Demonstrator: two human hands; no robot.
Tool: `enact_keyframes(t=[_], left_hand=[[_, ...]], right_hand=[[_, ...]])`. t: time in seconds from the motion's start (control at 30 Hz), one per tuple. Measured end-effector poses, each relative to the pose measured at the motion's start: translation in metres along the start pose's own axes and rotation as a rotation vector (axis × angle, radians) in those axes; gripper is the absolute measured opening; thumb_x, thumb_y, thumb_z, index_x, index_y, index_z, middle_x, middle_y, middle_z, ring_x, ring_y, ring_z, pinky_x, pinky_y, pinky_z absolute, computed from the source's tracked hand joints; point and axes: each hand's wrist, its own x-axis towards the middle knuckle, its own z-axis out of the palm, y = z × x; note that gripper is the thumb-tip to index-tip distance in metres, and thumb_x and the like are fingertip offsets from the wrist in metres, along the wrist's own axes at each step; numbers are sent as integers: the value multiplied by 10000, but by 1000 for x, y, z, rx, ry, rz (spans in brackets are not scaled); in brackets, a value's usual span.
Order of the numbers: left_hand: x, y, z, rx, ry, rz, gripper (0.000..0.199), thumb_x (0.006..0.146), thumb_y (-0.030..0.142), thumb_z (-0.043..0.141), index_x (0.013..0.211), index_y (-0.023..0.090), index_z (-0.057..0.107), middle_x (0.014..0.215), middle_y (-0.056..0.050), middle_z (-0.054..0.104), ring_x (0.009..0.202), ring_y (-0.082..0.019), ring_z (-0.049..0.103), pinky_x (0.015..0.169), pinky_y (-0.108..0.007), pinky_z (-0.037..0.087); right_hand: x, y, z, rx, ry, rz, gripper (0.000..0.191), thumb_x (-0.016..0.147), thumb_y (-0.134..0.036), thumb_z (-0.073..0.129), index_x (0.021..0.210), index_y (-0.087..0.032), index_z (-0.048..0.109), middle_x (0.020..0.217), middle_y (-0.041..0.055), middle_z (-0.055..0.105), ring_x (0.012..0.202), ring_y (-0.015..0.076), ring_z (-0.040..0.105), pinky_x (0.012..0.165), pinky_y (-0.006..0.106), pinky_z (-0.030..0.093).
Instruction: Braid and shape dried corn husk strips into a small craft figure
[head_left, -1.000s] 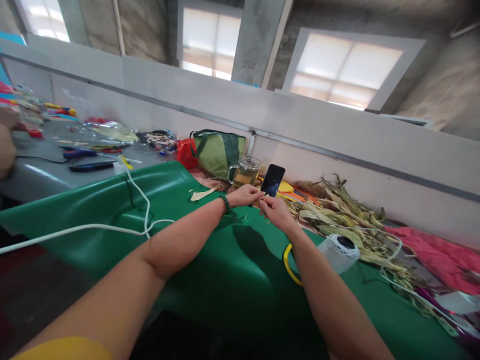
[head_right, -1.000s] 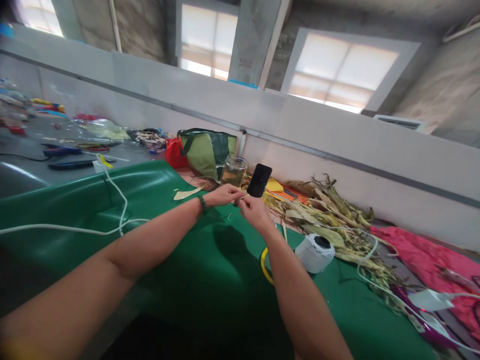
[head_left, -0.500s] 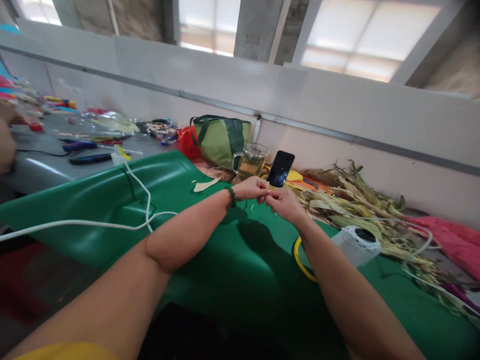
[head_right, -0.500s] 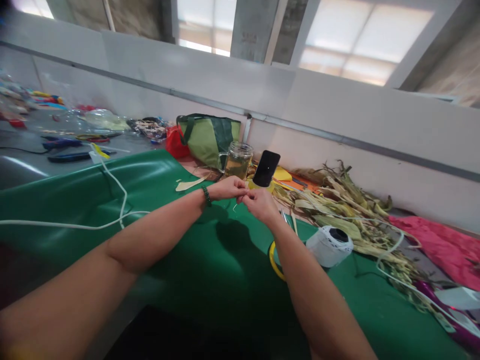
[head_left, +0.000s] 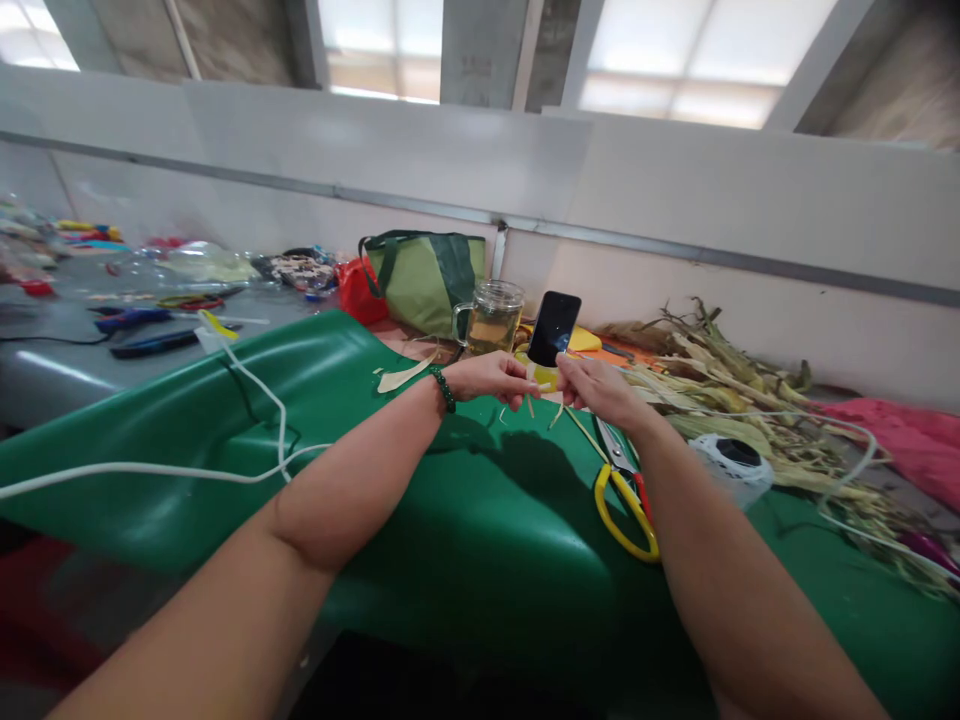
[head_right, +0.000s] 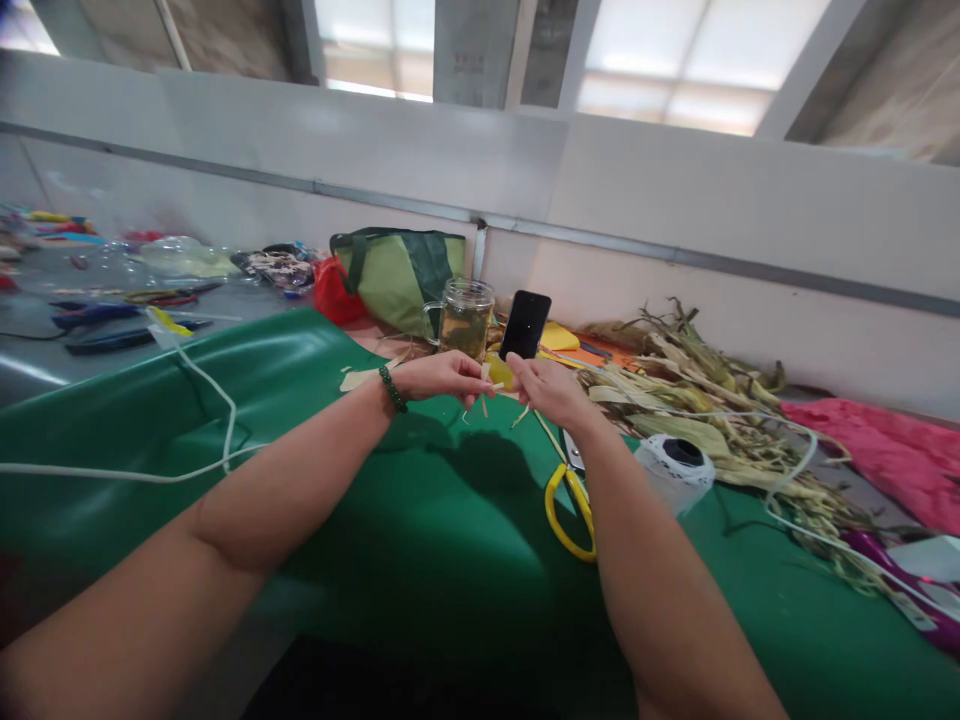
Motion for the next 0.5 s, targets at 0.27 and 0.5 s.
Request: enact_keyframes(t=[0.27, 0.5], left_hand=[[0, -2, -1, -32, -60, -15, 334, 688, 422, 734, 716, 100, 649, 562, -4, 620, 529, -78, 549, 585, -213, 410], [0, 1, -1, -28, -52, 69, 337, 734, 432, 692, 736, 100, 638, 565, -1, 618, 550, -79, 555, 596, -209, 411]], right_hand=[[-10, -12, 5, -194, -13, -274, 268, 834, -430, 521, 736, -188, 583, 606, -13, 555, 552, 118, 466, 529, 227, 323], [-9, -22, 4, -338, 82, -260, 341, 883, -355, 406, 590, -200, 483, 560, 14, 540, 558, 134, 473, 551, 244, 306]])
